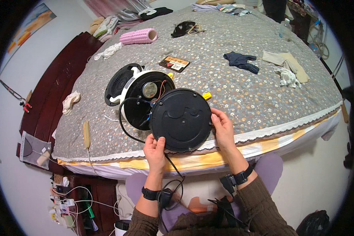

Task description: The person reassembles a small white and black appliance by aligning and seating a black circular base cover over the internal wiring and motor. They then use a yellow plastic pry tool to press and secure the cover into place.

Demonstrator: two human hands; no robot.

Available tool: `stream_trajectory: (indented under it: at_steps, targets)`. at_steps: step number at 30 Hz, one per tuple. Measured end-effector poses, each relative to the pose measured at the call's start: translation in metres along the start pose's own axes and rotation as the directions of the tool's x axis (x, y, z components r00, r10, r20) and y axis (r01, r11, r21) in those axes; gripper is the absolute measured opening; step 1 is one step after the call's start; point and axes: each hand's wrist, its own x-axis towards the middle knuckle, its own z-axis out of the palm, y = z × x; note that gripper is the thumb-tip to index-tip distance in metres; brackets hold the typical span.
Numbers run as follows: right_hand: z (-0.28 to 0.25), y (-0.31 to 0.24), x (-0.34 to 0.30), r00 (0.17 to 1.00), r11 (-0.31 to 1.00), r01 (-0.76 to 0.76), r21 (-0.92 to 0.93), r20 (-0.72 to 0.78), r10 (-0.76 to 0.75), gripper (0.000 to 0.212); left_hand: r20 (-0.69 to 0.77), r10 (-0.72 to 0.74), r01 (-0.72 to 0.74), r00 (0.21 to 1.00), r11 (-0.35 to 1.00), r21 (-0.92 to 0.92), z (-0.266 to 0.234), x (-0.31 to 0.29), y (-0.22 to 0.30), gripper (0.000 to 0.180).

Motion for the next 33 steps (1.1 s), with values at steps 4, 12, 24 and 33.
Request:
stream_trajectory:
  at_steps: [4,12,24,33]
  targets:
    - [0.000,0.000,-0.001,0.999,0.995,-0.032,-0.097,-0.028,0.030,0.034,-0.019,-0.033,0.032,0.999,0.999,-0.028,-0.001,0.002,-0.006,0.024]
    - [0.004,0.002,0.001,0.997,0.974,0.033,-0.224,-0.064,-0.048,0.031,0.011,0.058,-0.058,0.998,0.997,0.050,0.004,-0.004,-0.001,0.028]
    - [0.018,-0.008,0.005,0.994,0.966,0.001,-0.260,-0.109,-0.030,0.028,0.085,0.121,-0.129,0.989,0.987,0.100,0.003,0.001,0.027,0.032]
    - [0.059,-0.019,0.018,1.000,0.992,0.003,-0.129,-0.029,-0.007,0.026,-0.010,0.210,-0.199,0.978,0.938,0.282,-0.013,0.013,0.059,0.031]
